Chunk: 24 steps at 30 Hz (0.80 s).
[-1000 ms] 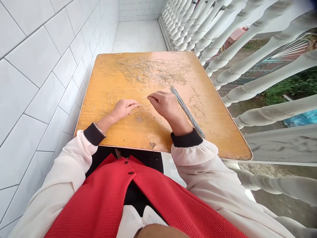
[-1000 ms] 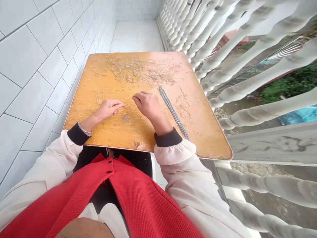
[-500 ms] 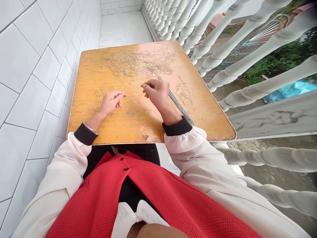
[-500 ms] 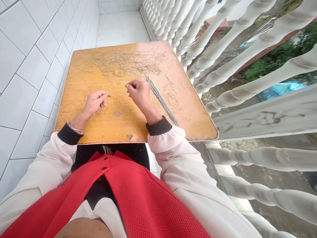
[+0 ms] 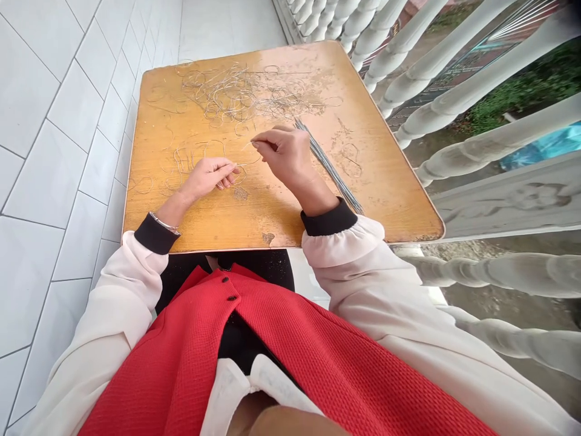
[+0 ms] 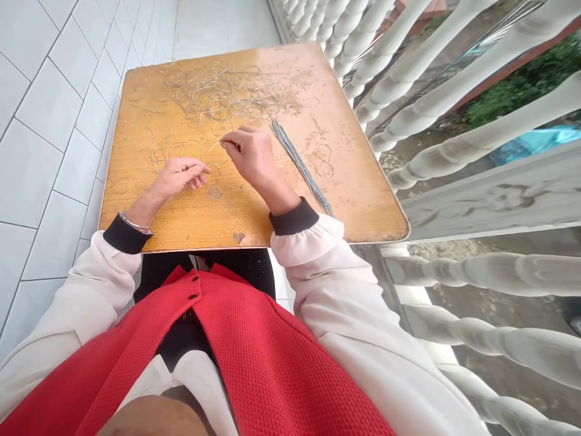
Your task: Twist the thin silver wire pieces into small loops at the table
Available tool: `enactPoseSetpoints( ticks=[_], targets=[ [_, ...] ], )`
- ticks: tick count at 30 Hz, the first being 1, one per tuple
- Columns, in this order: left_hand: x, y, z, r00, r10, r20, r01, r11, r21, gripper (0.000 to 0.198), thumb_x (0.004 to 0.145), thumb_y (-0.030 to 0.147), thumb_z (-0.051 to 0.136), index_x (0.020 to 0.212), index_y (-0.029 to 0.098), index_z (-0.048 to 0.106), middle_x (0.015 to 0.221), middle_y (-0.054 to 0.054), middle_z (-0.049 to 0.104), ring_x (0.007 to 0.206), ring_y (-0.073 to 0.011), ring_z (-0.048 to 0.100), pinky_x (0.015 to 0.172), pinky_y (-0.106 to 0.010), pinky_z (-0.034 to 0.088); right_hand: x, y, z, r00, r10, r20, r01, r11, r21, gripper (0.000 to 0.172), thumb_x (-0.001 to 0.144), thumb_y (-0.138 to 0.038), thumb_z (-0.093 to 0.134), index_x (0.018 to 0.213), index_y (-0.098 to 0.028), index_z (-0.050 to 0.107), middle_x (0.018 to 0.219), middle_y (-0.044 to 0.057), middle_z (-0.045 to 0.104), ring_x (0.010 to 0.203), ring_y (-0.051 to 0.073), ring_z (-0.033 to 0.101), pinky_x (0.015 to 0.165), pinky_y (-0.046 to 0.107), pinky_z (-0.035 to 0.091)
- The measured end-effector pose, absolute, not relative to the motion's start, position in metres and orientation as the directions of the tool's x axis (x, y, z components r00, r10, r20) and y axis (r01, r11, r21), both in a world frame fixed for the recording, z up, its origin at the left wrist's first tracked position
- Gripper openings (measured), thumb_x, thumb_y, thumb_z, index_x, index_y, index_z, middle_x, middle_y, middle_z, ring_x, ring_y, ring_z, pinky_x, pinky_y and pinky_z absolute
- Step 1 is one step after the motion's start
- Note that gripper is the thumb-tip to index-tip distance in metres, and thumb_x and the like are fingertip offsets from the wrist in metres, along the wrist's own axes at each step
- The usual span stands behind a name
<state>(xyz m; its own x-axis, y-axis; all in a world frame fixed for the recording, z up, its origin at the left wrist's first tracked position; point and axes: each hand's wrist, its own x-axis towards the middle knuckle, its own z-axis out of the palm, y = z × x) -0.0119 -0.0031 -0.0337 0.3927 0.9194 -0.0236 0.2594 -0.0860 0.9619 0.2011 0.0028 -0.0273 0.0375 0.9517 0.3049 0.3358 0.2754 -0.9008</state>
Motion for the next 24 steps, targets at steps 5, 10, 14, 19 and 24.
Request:
enactPoseSetpoints(
  ticks=[5,10,14,19,24],
  targets=[
    [-0.013,-0.002,-0.032,0.356,0.934,-0.028,0.246,-0.065,0.967,0.023,0.101,0.028,0.067,0.086,0.014,0.075,0.071,-0.003,0.075,0.060,-0.0069,0.066,0.064,-0.019,0.052,0.198,0.000,-0.022,0.048,0.956,0.290,0.318,0.261,-0.911,0.023,0.087,-0.016,0.079,0.071,-0.030,0.071,0.076,0.002,0.073,0.099,0.026,0.074,0.083,0.036,0.061],
    [-0.012,-0.004,-0.027,0.326,0.943,-0.059,0.224,-0.016,0.974,0.024,0.102,0.026,0.066,0.082,0.014,0.072,0.067,-0.001,0.072,0.055,-0.0058,0.063,0.062,-0.019,0.050,0.200,0.007,-0.033,0.045,0.950,0.310,0.363,0.274,-0.891,0.021,0.089,-0.025,0.079,0.069,-0.028,0.072,0.064,-0.001,0.066,0.072,0.020,0.070,0.069,0.033,0.059],
    [-0.019,-0.001,-0.021,0.320,0.947,-0.038,0.220,-0.035,0.975,0.026,0.104,0.027,0.063,0.082,0.015,0.071,0.065,0.000,0.070,0.052,-0.0057,0.061,0.059,-0.019,0.048,0.198,0.009,-0.037,0.043,0.962,0.271,0.284,0.249,-0.926,0.022,0.087,-0.029,0.083,0.069,-0.028,0.071,0.060,-0.003,0.063,0.063,0.018,0.066,0.063,0.031,0.057],
    [-0.027,0.003,-0.019,0.337,0.941,-0.006,0.255,-0.086,0.963,0.023,0.102,0.027,0.066,0.083,0.016,0.072,0.061,0.000,0.069,0.050,-0.0063,0.060,0.055,-0.019,0.047,0.195,0.010,-0.039,0.002,0.978,0.210,0.256,0.202,-0.945,0.014,0.086,-0.025,0.083,0.078,-0.028,0.072,0.062,-0.004,0.063,0.066,0.017,0.068,0.067,0.030,0.056],
    [-0.026,0.003,-0.022,0.348,0.937,0.017,0.253,-0.112,0.961,0.021,0.101,0.026,0.067,0.084,0.015,0.072,0.062,0.000,0.070,0.051,-0.0056,0.061,0.055,-0.017,0.047,0.200,0.013,-0.044,-0.069,0.953,0.296,0.400,0.298,-0.867,0.023,0.091,-0.048,0.077,0.082,-0.027,0.072,0.068,0.000,0.069,0.066,0.019,0.068,0.064,0.033,0.056]
  ],
)
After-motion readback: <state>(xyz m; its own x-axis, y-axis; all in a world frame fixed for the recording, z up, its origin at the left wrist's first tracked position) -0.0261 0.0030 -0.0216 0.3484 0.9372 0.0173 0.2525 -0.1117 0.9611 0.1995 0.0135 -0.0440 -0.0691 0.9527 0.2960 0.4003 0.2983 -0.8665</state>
